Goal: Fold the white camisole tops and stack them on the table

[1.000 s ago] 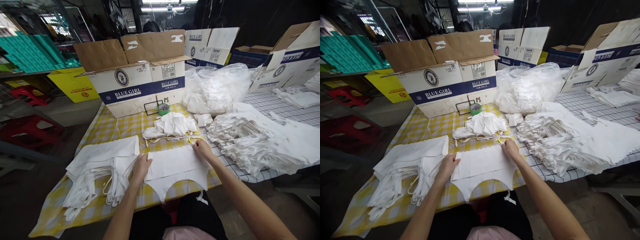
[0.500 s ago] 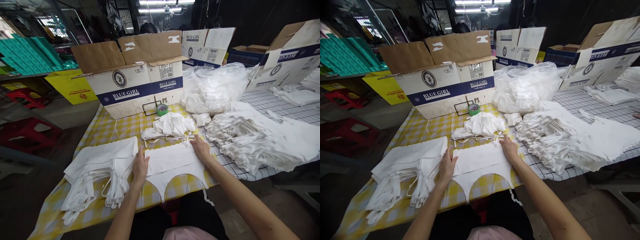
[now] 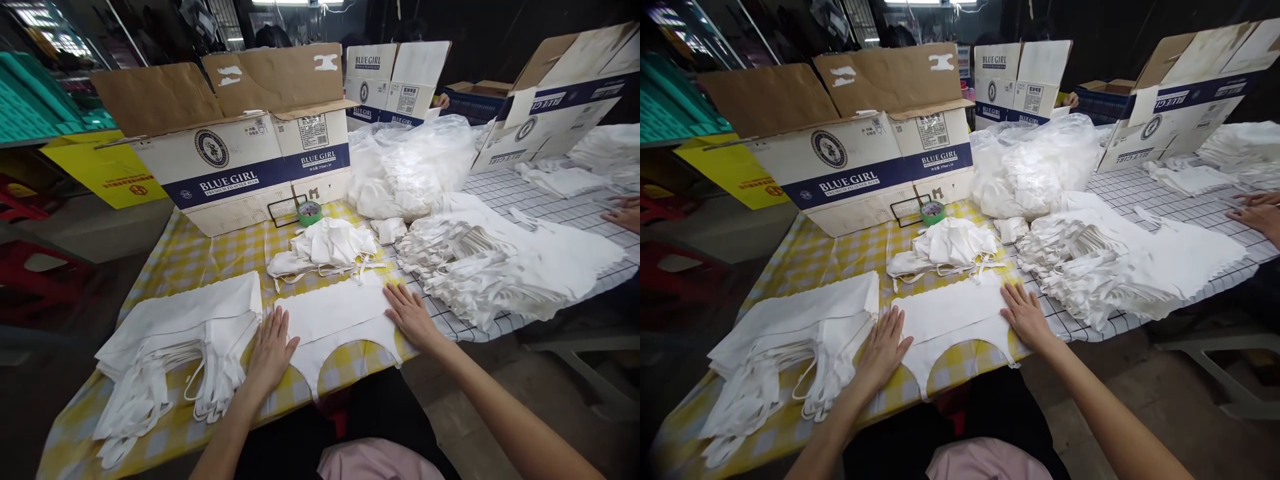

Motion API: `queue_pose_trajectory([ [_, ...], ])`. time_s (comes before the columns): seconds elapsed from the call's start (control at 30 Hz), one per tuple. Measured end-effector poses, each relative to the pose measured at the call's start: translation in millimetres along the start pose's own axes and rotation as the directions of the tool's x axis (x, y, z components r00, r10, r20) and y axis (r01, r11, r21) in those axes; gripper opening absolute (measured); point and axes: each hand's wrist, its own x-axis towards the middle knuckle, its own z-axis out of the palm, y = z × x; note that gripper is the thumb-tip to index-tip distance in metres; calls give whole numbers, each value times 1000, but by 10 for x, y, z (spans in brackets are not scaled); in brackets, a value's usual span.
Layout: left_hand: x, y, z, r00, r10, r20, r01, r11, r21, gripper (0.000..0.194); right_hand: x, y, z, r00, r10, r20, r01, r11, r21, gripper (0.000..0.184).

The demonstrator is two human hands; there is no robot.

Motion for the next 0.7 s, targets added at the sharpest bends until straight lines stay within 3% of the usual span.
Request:
queue_pose_trajectory([
  [0.13,62,94,-54,996,-59,-63,54,996,-70,60,-427,-54,-93,977,139,-160,-116,983,144,36],
  [0.27,61,85,-6,965,-182,-188,133,961,-243,59,-651,-169,-125,969,164,-184,-132,976,175,30],
  [0.37,-42,49,62,954,-192,-229,132,959,-250,53,-524,-210,-116,958,185,-219,-158,978,135,37],
  [0.47,-171,59,85,973,-98,-211,67,986,-152,48,-280,-254,-77,962,155,-227,-142,987,72,45],
  [0.57,-224,69,43,981,-46,-187,32,997,-76,44,-114,-278,1,990,42,-133,-42,999,-2,51],
  [0.7,-112,-5,-40,972,-47,-230,30,996,-79,41,-84,-209,78,998,-63,15,64,997,-37,51],
])
